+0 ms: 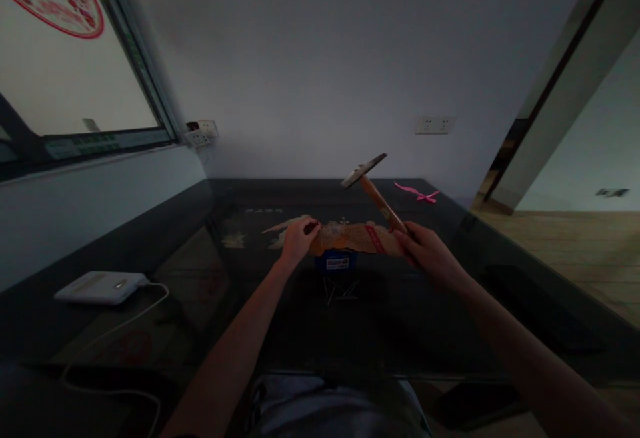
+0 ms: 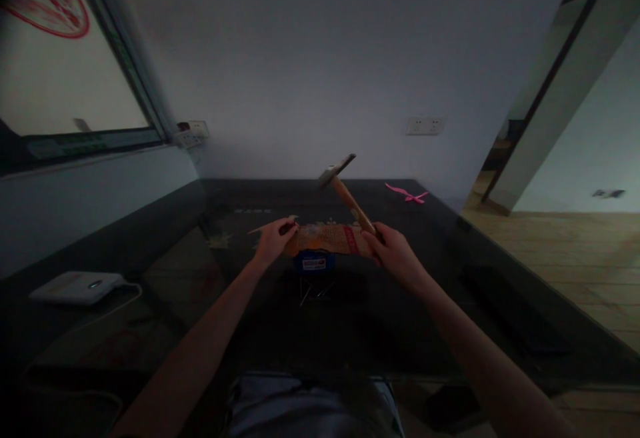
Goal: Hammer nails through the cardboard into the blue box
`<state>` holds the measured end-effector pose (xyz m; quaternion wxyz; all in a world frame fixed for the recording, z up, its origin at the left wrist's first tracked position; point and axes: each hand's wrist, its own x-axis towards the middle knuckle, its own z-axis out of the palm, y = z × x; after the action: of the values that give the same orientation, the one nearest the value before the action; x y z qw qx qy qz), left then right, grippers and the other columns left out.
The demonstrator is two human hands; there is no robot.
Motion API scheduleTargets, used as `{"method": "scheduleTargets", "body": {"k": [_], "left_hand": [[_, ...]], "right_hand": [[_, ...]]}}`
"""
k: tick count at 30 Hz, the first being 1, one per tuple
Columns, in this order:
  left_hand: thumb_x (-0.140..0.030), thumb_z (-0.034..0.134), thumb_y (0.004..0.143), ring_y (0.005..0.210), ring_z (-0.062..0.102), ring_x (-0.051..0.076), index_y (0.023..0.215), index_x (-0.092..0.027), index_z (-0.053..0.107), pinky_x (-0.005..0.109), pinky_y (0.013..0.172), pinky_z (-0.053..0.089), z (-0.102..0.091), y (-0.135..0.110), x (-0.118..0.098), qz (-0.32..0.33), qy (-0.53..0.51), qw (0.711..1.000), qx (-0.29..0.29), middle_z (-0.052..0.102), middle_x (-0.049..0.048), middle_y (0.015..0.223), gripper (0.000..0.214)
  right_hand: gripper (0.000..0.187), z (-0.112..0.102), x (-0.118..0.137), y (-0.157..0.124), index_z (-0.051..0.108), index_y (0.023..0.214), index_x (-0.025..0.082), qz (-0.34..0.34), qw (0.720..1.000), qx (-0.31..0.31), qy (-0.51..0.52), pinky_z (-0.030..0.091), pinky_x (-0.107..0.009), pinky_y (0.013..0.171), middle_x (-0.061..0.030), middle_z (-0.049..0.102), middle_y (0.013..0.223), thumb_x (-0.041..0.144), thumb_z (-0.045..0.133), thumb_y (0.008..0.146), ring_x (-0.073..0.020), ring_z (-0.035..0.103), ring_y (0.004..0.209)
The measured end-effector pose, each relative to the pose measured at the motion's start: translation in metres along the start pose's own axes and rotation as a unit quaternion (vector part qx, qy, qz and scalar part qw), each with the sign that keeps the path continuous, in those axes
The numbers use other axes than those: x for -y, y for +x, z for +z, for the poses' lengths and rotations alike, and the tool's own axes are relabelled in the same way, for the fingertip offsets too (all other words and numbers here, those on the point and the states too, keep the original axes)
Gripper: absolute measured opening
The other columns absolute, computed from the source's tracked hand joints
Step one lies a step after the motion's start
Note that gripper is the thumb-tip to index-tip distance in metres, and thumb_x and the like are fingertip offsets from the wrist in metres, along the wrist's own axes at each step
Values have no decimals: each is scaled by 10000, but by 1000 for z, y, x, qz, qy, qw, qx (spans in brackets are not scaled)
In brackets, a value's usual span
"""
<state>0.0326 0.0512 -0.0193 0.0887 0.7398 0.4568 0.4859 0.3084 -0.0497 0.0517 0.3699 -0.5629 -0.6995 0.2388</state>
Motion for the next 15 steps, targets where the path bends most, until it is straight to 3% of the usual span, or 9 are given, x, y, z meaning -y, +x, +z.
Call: {"method": "scheduleTargets", "body": {"k": [5, 9, 15], "left_hand": [[-216, 569, 782, 733, 635, 187, 777, -180, 653, 317, 706, 494, 0, 1, 1, 3, 13, 1000, 7, 688, 45, 780, 92], [-221, 573, 781, 740, 628, 184, 774, -179, 652, 319, 714, 490, 0, 1, 2, 11, 22, 1000, 0, 684, 41, 778, 90], [-230, 577, 783, 725, 631, 192, 765, -181, 653, 319, 693, 487, 1, 2, 3, 4, 30, 1000, 2, 684, 44, 772, 92]], "right_hand": [[234, 0, 6, 11, 467, 696, 192, -30, 996, 47, -70, 322, -204, 406, 46, 464, 507, 378, 435, 834, -94, 451, 412], [229, 7, 11, 10, 451, 724, 199, -48, 995, 56, -72, 330, -203, 412, 49, 473, 510, 373, 394, 861, -92, 460, 406], [204, 8, 17, 21, 482, 720, 191, -75, 981, 88, -154, 307, -221, 449, 17, 519, 558, 320, 400, 855, -101, 483, 457]]}}
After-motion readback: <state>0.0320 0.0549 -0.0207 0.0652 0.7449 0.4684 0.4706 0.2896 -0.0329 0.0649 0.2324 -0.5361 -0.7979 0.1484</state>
